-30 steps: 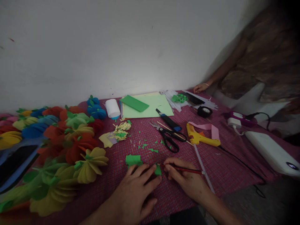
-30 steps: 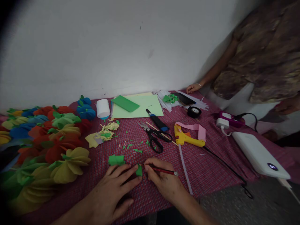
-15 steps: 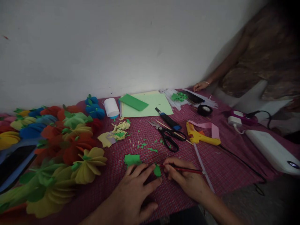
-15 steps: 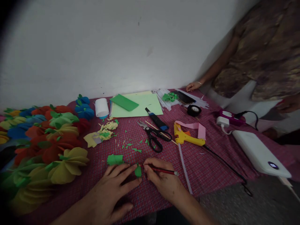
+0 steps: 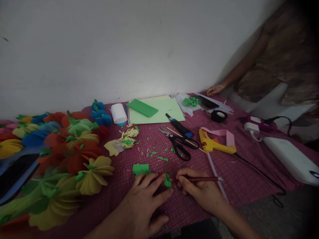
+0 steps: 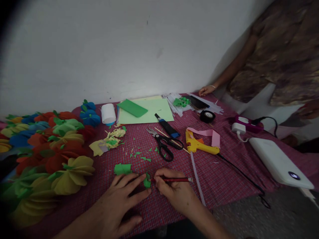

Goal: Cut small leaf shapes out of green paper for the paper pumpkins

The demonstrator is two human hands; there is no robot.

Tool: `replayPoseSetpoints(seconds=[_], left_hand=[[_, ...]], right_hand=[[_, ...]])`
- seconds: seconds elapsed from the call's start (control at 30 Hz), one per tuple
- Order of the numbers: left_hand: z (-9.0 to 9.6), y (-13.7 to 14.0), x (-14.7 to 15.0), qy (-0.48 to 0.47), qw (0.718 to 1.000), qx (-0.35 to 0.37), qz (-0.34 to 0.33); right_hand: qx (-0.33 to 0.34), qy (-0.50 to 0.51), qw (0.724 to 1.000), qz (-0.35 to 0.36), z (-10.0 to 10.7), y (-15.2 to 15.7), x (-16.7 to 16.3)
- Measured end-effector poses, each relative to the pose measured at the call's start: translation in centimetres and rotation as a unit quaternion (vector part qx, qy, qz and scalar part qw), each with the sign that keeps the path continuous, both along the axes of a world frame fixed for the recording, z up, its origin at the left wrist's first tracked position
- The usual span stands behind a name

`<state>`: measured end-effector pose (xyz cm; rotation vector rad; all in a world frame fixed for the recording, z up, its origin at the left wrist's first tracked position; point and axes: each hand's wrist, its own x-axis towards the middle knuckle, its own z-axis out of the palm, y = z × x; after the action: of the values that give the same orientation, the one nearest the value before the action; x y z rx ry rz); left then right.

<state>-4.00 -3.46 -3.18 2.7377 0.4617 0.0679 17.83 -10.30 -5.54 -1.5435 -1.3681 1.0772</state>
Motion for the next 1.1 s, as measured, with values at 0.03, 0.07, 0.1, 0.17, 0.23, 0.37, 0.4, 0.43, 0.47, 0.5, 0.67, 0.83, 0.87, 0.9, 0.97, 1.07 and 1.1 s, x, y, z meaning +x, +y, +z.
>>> replayPoseSetpoints(seconds=[0.03,0.07,0.1,0.17,0.23,0.37,0.4,0.43,0.47,0.5,0.67,0.83,0.87,0.9,0.97,1.07,1.1], left_hand=[[0.1,0.0,0.0,0.003,1.0,0.0,0.0],[0.2,0.0,0.0,0.007,1.0,-0.001,0.0],[0.3,0.0,0.0,0.008,1.0,-0.003,-0.001],[0.6,-0.1,0.1,0.007,1.0,-0.012,-0.001],[0.9,-0.1,0.1,-0.002,1.0,-0.025,0.005],[1.2,0.2,0.0,-0.021,0.999,-0.043,0.01],[1.2,0.3,-0.1,-0.022,0.999,-0.044,0.006],[1.2,0.4,-0.1,-0.02,0.999,-0.043,0.001],[1.3,0.4,-0.1,-0.016,0.999,-0.042,-0.003],[1.3,0.5,-0.1,-0.011,0.999,-0.041,-0.006],[1.5,0.3,0.0,0.006,0.999,-0.033,-0.008],[1.6,0.1,0.1,0.009,0.999,-0.029,-0.011],[1.6,0.1,0.1,0.01,0.999,-0.029,-0.013],[1.6,0.1,0.1,0.012,0.999,-0.029,-0.013],[1.6,0.2,0.1,0.017,0.999,-0.03,-0.013],[1.6,0.2,0.2,0.016,0.999,-0.033,-0.012],[1.6,0.2,0.2,0.016,0.999,-0.035,-0.013]], right_hand=[[-0.001,0.0,1.0,-0.002,0.0,0.0,0.0],[-0.001,-0.001,1.0,-0.006,0.0,0.0,0.0],[-0.001,-0.001,1.0,-0.008,0.0,0.0,-0.1],[-0.003,0.006,1.0,-0.011,0.0,0.0,-0.1],[-0.005,0.015,1.0,-0.011,-0.1,0.0,-0.1],[-0.004,0.017,1.0,-0.009,-0.5,-0.1,-0.1],[-0.004,0.016,1.0,-0.011,-0.5,-0.1,0.0],[-0.004,0.015,1.0,-0.013,-0.6,-0.1,0.0],[-0.004,0.016,1.0,-0.015,-0.6,-0.1,0.0],[-0.004,0.018,1.0,-0.015,-0.5,-0.1,-0.1],[-0.005,0.027,1.0,0.0,-0.1,0.0,-0.1],[-0.011,0.032,0.999,0.011,0.1,-0.1,0.1],[-0.016,0.034,0.999,0.012,0.2,-0.2,0.1],[-0.023,0.036,0.999,0.013,0.2,-0.2,0.1],[-0.043,0.047,0.998,0.014,0.3,-0.3,0.1],[-0.072,0.069,0.995,0.017,0.5,-0.3,0.2],[-0.078,0.076,0.994,0.015,0.6,-0.2,0.3]])
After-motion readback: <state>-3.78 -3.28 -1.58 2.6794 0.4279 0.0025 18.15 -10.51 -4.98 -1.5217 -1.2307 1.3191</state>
